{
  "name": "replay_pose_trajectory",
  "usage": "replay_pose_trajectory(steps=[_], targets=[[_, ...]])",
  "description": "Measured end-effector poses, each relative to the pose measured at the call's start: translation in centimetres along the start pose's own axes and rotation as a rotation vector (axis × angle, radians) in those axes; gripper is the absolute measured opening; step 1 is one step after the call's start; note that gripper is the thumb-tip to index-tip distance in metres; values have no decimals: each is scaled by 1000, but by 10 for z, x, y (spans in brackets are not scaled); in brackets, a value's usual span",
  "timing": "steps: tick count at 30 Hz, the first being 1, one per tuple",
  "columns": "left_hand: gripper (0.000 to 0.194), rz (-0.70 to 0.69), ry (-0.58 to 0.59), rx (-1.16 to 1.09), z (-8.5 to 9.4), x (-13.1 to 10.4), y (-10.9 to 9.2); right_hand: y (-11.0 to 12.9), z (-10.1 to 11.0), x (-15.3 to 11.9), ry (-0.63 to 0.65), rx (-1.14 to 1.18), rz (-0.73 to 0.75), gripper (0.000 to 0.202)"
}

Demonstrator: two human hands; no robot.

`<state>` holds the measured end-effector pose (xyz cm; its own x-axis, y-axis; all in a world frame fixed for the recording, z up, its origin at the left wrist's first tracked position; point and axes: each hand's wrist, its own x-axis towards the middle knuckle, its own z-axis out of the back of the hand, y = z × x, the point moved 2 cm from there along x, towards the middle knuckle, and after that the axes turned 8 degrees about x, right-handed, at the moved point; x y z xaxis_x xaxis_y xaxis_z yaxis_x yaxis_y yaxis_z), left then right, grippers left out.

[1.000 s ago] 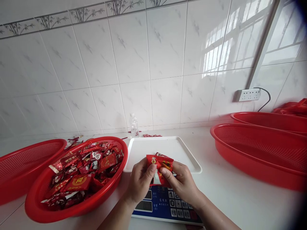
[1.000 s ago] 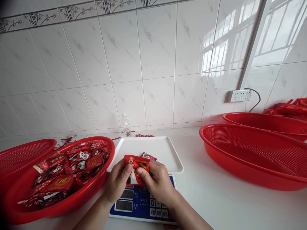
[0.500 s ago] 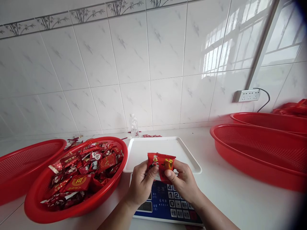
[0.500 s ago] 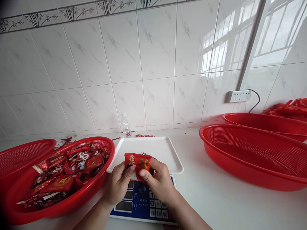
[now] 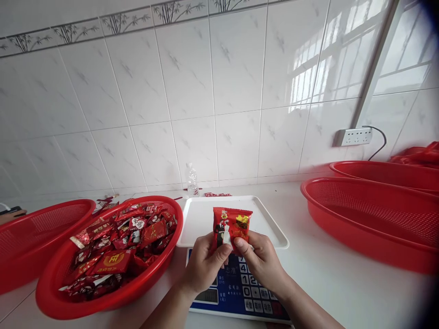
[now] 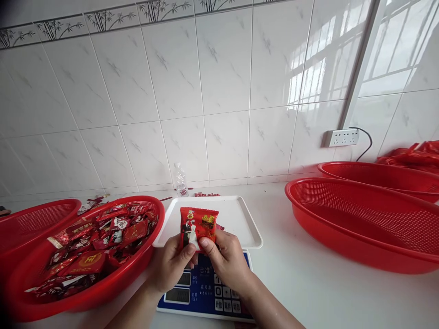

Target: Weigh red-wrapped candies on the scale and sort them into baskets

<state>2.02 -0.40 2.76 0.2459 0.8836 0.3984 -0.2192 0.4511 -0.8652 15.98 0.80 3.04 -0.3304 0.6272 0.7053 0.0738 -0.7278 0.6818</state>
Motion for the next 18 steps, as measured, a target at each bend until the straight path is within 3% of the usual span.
replay_pose_trajectory(steps=[7, 11, 18], targets=[[44, -11, -36, 66, -2, -1, -2, -4, 0, -1, 88, 142, -42, 40], [42, 14, -39, 15, -3, -2, 4, -2, 0, -1, 73, 95, -65, 30], [43, 12, -24, -14, -4, 2, 4, -1, -3, 2, 35, 145, -109, 34]])
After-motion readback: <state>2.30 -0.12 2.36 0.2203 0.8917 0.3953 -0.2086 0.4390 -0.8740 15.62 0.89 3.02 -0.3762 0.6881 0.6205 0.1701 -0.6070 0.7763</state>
